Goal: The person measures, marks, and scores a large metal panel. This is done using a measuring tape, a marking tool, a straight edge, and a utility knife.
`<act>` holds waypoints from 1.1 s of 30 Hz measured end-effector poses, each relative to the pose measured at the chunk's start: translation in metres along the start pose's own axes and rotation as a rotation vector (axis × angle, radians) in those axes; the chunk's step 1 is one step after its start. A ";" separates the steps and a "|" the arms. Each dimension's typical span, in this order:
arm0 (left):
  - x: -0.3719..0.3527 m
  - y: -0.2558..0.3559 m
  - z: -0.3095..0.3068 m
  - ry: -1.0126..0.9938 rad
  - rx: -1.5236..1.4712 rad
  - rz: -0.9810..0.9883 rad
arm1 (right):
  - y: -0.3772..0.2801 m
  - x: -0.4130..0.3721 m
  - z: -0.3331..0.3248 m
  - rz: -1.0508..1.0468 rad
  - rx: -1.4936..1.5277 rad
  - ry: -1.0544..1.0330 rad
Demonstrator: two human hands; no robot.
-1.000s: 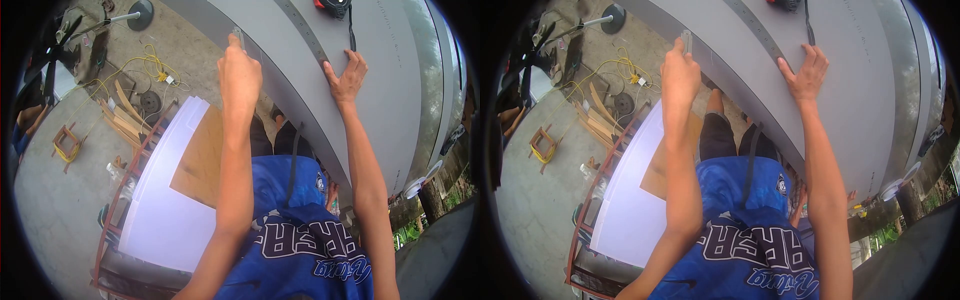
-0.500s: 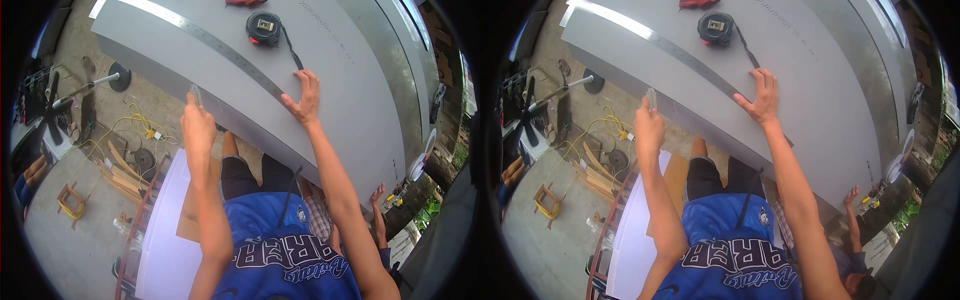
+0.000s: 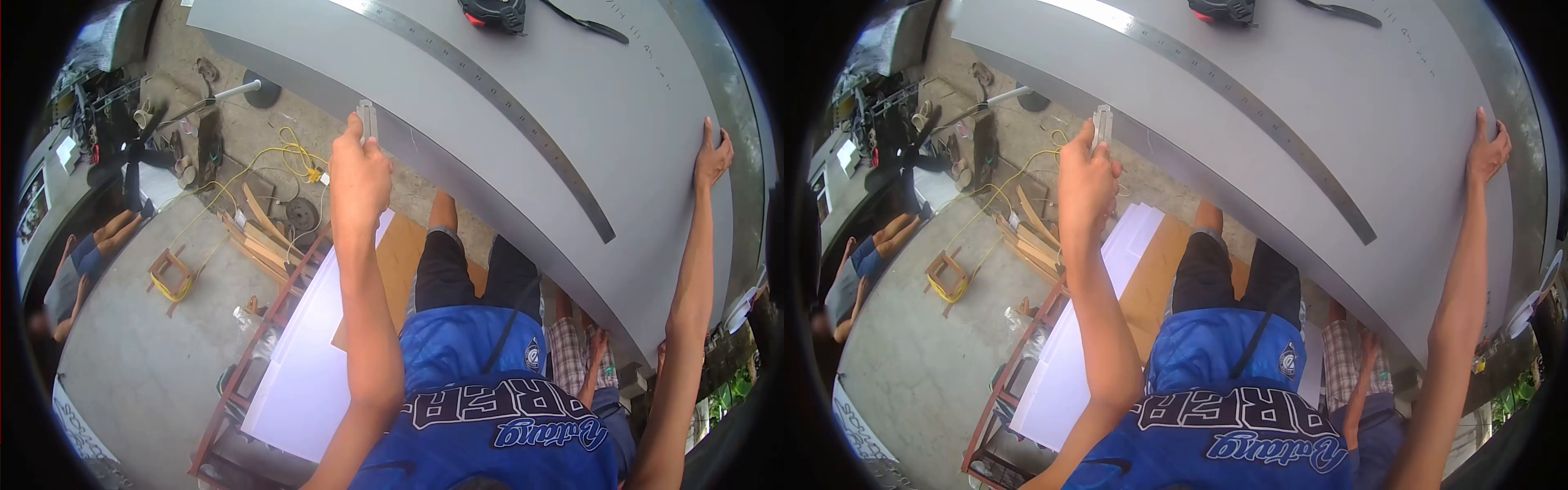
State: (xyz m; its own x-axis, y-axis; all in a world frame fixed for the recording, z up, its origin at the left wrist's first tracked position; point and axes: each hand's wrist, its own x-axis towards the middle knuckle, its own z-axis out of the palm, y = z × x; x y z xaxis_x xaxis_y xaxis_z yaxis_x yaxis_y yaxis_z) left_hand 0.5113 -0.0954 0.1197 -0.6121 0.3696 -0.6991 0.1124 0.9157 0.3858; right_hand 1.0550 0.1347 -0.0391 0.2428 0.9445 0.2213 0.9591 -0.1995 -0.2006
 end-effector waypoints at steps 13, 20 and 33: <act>-0.005 -0.005 0.003 0.021 0.003 0.042 | 0.019 0.013 0.002 -0.095 -0.089 -0.057; -0.009 -0.025 0.008 0.085 -0.023 0.050 | 0.022 -0.009 0.009 -0.178 -0.032 0.001; -0.006 -0.025 0.003 0.077 -0.081 0.060 | -0.172 -0.185 -0.051 -0.633 0.426 -0.165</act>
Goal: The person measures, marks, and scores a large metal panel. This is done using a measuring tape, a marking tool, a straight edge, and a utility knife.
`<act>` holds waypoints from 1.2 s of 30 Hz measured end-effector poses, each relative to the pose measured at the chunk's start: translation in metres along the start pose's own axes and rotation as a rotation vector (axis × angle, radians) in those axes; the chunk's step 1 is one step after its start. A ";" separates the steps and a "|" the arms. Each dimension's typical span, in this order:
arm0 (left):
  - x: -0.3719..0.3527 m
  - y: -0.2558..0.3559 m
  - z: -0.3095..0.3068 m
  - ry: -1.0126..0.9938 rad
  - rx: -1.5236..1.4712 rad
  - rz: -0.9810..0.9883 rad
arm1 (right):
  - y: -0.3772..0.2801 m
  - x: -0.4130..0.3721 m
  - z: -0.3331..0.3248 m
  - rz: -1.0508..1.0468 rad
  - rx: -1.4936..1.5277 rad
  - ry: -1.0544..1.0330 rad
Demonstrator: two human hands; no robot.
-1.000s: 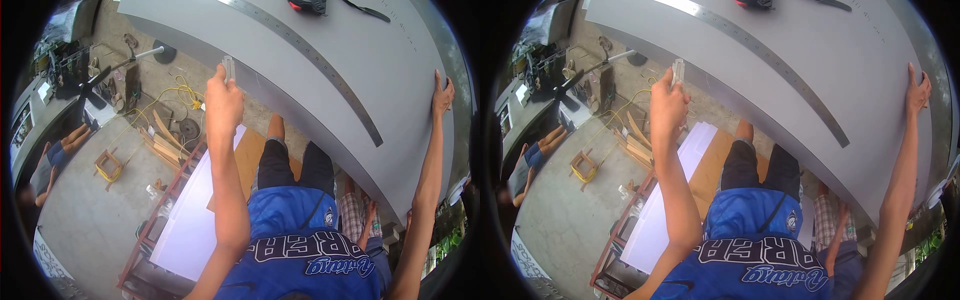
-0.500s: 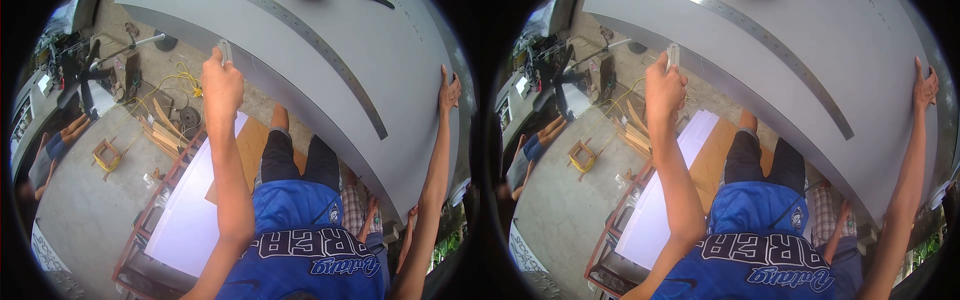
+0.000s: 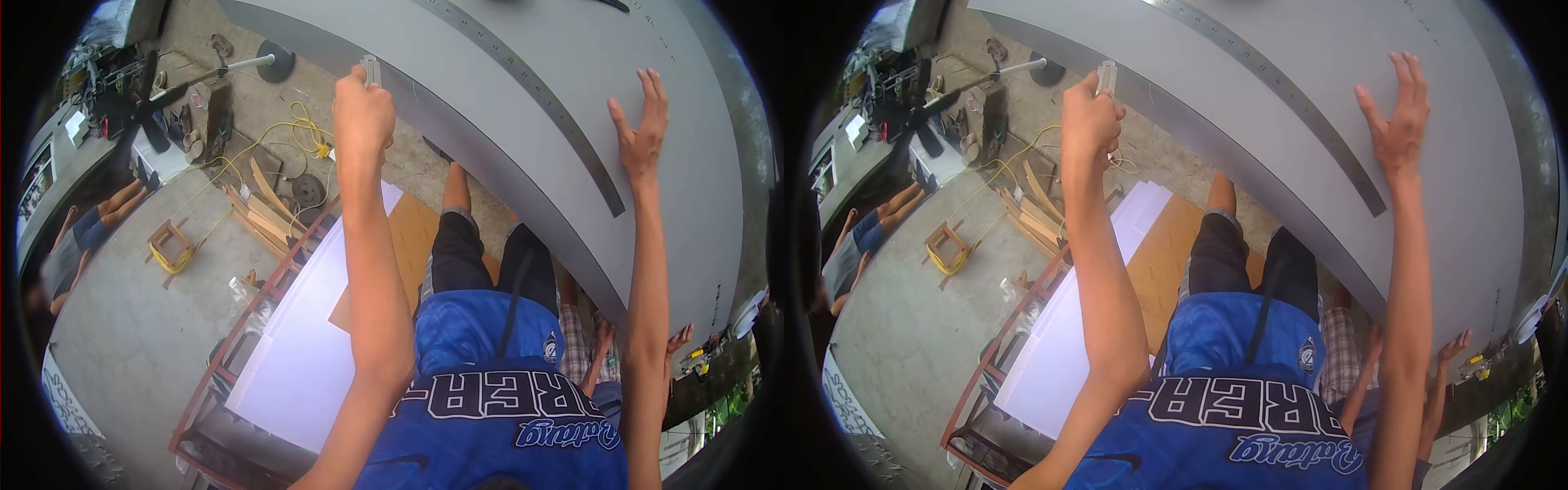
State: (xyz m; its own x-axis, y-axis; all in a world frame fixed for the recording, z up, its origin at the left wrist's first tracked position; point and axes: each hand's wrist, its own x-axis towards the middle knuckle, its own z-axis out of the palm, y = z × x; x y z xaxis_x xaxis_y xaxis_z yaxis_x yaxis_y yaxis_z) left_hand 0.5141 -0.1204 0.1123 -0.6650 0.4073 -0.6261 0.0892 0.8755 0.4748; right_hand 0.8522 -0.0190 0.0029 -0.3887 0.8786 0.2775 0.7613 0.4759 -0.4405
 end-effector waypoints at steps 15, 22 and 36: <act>0.018 0.001 -0.006 -0.056 0.035 0.013 | -0.102 0.041 0.072 -0.206 -0.026 -0.297; 0.005 0.000 -0.013 -0.036 0.050 0.043 | -0.145 0.038 0.105 -0.324 -0.291 -0.294; 0.141 0.007 -0.113 0.227 -0.173 0.129 | -0.169 0.050 0.105 -0.019 -0.125 -0.336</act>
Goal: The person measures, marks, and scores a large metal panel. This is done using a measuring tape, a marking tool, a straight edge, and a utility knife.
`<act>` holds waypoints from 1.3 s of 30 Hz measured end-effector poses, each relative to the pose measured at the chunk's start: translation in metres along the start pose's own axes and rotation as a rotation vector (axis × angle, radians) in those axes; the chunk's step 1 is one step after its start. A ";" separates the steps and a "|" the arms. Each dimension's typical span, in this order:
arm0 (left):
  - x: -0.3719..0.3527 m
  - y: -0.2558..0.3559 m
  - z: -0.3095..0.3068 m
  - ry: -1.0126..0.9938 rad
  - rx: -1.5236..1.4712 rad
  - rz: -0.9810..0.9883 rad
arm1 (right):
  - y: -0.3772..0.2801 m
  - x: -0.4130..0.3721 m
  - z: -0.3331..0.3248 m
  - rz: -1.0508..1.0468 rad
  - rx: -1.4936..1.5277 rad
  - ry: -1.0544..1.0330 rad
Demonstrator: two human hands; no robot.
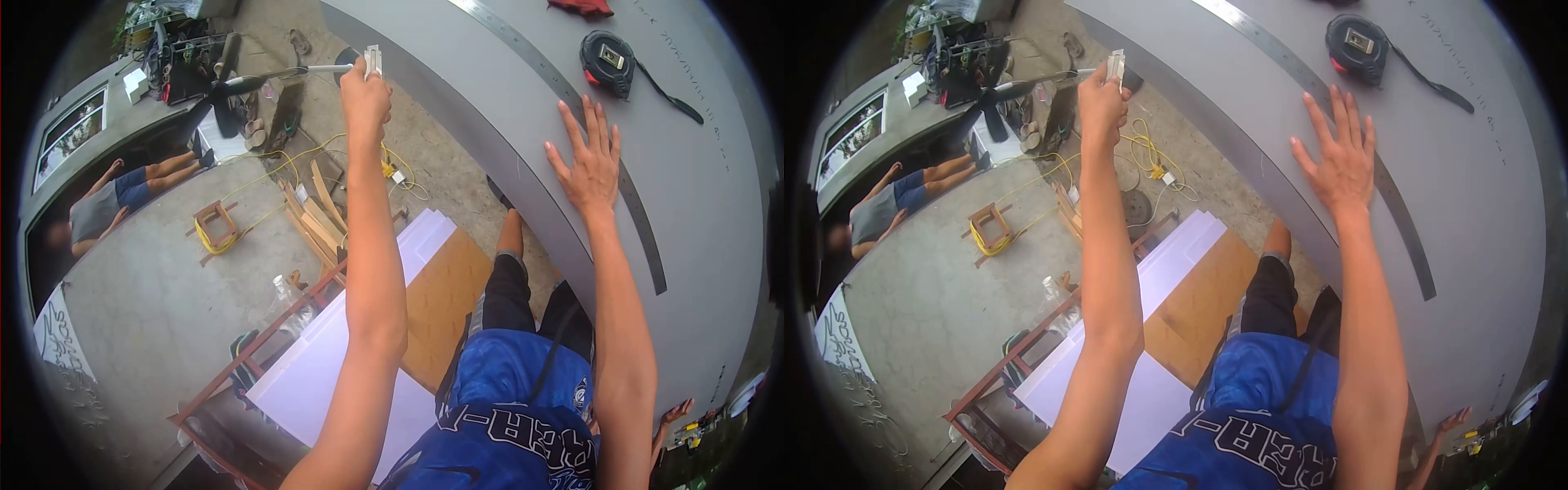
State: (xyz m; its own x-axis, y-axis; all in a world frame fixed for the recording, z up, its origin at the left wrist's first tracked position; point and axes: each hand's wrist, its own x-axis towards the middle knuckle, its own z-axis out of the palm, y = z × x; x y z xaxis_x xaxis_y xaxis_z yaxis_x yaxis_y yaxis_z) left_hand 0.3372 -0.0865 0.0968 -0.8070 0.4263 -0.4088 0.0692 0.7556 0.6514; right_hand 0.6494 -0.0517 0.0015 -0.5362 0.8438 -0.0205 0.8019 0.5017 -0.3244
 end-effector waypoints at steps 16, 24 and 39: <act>0.238 0.037 -0.074 -0.093 -0.163 -0.026 | -0.006 0.004 -0.008 0.009 -0.007 -0.027; 0.223 0.038 -0.072 -0.208 -0.064 -0.005 | -0.003 0.002 -0.004 -0.011 -0.031 -0.025; 0.182 -0.018 -0.066 -0.152 -0.293 -0.015 | -0.002 0.002 -0.002 -0.058 -0.067 -0.027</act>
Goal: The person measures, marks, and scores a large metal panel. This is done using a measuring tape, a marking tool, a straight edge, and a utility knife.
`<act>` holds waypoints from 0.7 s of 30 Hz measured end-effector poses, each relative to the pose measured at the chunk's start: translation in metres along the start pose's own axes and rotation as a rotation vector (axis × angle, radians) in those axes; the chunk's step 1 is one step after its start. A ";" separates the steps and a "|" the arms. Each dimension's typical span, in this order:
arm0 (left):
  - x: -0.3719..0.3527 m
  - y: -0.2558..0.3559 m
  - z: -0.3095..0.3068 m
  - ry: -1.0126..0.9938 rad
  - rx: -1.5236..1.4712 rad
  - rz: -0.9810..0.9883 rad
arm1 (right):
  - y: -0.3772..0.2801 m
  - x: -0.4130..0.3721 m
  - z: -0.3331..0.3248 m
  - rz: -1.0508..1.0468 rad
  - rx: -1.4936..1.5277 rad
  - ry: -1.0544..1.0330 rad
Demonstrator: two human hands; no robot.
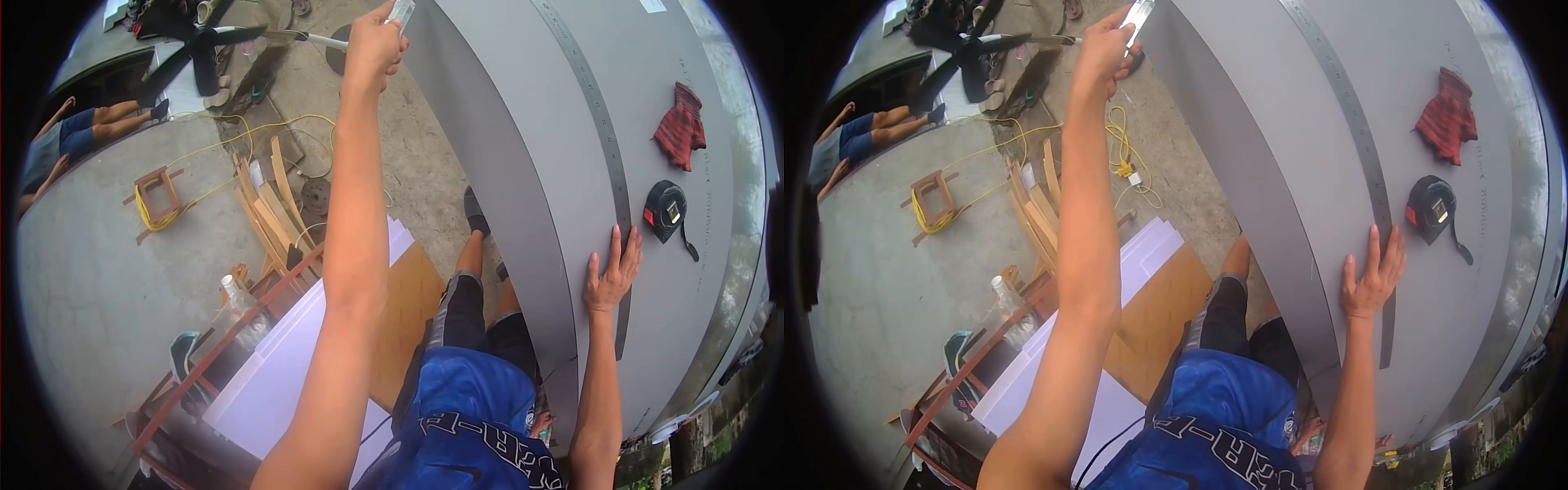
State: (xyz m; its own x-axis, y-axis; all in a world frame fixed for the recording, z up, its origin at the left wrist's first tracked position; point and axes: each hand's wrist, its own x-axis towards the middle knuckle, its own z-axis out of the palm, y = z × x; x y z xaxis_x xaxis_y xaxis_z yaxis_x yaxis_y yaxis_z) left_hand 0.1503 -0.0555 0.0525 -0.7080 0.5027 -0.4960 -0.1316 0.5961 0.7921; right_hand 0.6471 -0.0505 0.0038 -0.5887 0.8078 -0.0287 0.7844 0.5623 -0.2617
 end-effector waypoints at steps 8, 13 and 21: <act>0.051 -0.047 0.021 0.205 0.046 0.315 | -0.004 0.003 -0.002 -0.079 -0.055 -0.018; 0.067 -0.045 0.019 0.228 0.001 0.287 | -0.006 0.002 -0.001 -0.097 -0.052 -0.027; 0.060 -0.027 -0.004 0.141 -0.105 0.364 | -0.006 0.003 0.000 -0.127 -0.068 -0.044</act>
State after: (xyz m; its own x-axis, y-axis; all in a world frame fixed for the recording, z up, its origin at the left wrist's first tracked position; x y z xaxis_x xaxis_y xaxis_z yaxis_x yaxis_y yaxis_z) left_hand 0.1080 -0.0439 0.0029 -0.8086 0.5742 -0.1280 0.0805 0.3236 0.9427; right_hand 0.6408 -0.0516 0.0056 -0.6907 0.7219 -0.0426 0.7139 0.6712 -0.1996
